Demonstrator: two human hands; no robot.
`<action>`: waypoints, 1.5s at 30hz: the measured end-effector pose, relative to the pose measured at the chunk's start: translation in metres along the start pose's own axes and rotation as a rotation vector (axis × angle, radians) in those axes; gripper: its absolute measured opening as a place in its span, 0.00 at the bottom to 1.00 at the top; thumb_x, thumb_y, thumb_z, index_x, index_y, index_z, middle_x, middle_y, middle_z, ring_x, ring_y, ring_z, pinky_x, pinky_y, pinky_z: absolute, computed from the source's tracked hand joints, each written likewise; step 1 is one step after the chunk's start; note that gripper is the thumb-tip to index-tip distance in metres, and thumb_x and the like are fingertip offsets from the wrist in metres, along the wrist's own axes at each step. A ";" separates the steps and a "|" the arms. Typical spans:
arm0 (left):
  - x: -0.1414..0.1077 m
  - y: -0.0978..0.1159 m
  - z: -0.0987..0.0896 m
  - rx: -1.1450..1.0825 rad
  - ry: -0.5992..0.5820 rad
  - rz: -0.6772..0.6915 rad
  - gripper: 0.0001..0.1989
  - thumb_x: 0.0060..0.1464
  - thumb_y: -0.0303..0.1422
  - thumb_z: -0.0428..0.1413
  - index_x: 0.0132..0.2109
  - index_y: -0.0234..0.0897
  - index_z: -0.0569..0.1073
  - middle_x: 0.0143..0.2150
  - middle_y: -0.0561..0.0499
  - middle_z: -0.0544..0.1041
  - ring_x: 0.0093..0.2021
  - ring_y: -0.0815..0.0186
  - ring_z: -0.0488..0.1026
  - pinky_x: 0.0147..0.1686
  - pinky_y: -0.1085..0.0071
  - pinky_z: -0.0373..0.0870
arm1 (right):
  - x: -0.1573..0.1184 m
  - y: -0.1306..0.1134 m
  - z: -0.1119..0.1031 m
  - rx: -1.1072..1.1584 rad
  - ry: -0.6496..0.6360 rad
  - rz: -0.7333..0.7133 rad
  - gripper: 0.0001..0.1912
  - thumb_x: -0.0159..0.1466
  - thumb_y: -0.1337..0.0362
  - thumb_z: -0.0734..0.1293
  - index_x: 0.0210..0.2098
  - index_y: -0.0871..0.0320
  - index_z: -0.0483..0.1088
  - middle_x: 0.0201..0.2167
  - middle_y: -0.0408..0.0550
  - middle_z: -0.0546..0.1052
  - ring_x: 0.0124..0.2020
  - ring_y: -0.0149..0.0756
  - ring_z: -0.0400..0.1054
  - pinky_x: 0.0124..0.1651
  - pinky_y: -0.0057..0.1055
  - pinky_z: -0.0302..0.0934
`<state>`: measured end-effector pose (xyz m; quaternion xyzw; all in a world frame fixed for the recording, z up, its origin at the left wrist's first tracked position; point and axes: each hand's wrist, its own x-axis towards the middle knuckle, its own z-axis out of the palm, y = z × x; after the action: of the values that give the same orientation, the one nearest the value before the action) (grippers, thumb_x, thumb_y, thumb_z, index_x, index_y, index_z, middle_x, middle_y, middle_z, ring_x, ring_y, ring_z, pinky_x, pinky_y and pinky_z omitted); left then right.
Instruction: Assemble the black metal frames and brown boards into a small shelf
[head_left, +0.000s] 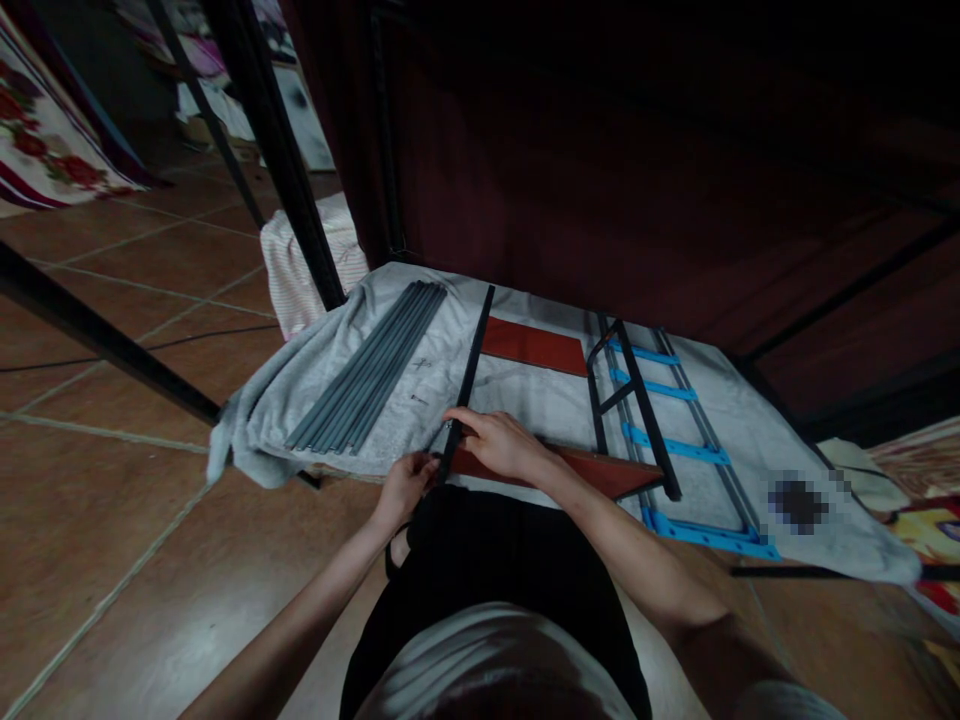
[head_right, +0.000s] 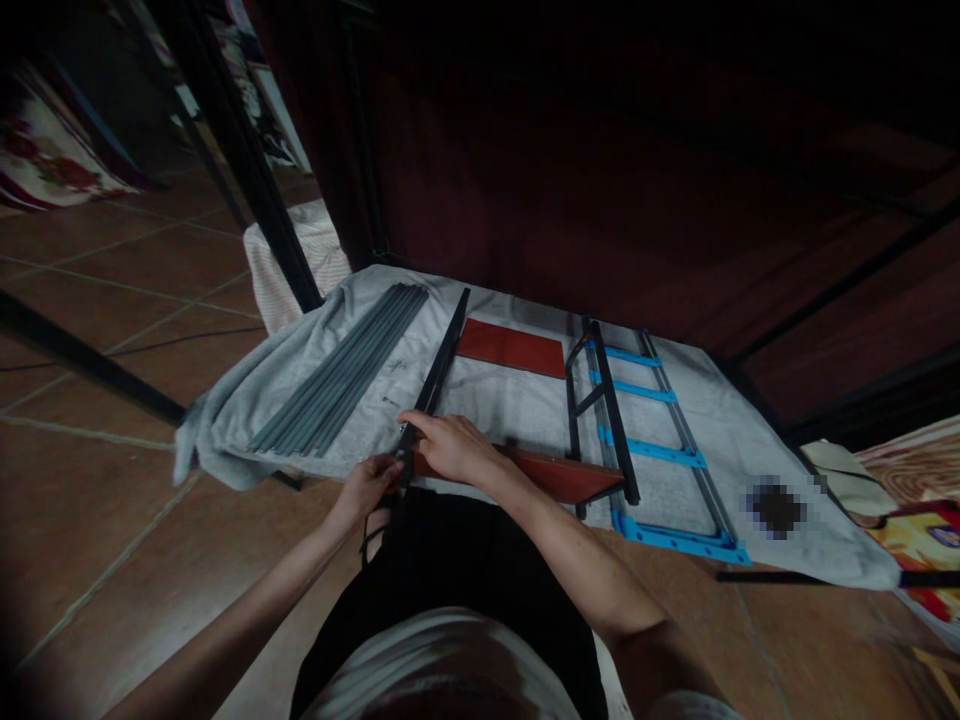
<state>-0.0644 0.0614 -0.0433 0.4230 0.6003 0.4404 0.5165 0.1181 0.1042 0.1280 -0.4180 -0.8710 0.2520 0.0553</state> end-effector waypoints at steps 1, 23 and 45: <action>0.000 0.000 0.000 0.014 -0.004 0.030 0.15 0.43 0.45 0.58 0.28 0.36 0.70 0.20 0.56 0.68 0.21 0.70 0.64 0.24 0.72 0.61 | 0.000 0.000 0.000 0.000 0.001 0.001 0.26 0.67 0.66 0.60 0.64 0.47 0.63 0.45 0.43 0.80 0.46 0.39 0.74 0.48 0.30 0.61; 0.001 0.002 -0.003 0.073 -0.014 0.102 0.07 0.42 0.33 0.56 0.31 0.35 0.73 0.25 0.53 0.74 0.25 0.68 0.69 0.28 0.73 0.66 | 0.000 -0.002 0.001 -0.028 -0.029 0.005 0.26 0.68 0.66 0.60 0.65 0.48 0.62 0.48 0.44 0.80 0.49 0.38 0.74 0.51 0.30 0.61; -0.006 0.003 -0.016 0.920 -0.133 0.398 0.15 0.61 0.27 0.46 0.47 0.38 0.77 0.44 0.44 0.76 0.40 0.62 0.76 0.43 0.68 0.70 | 0.000 -0.003 0.003 -0.014 -0.027 0.025 0.27 0.67 0.66 0.60 0.65 0.46 0.62 0.50 0.43 0.79 0.51 0.39 0.73 0.53 0.32 0.62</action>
<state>-0.0798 0.0546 -0.0380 0.7403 0.6057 0.1923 0.2197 0.1155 0.1011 0.1265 -0.4258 -0.8681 0.2522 0.0374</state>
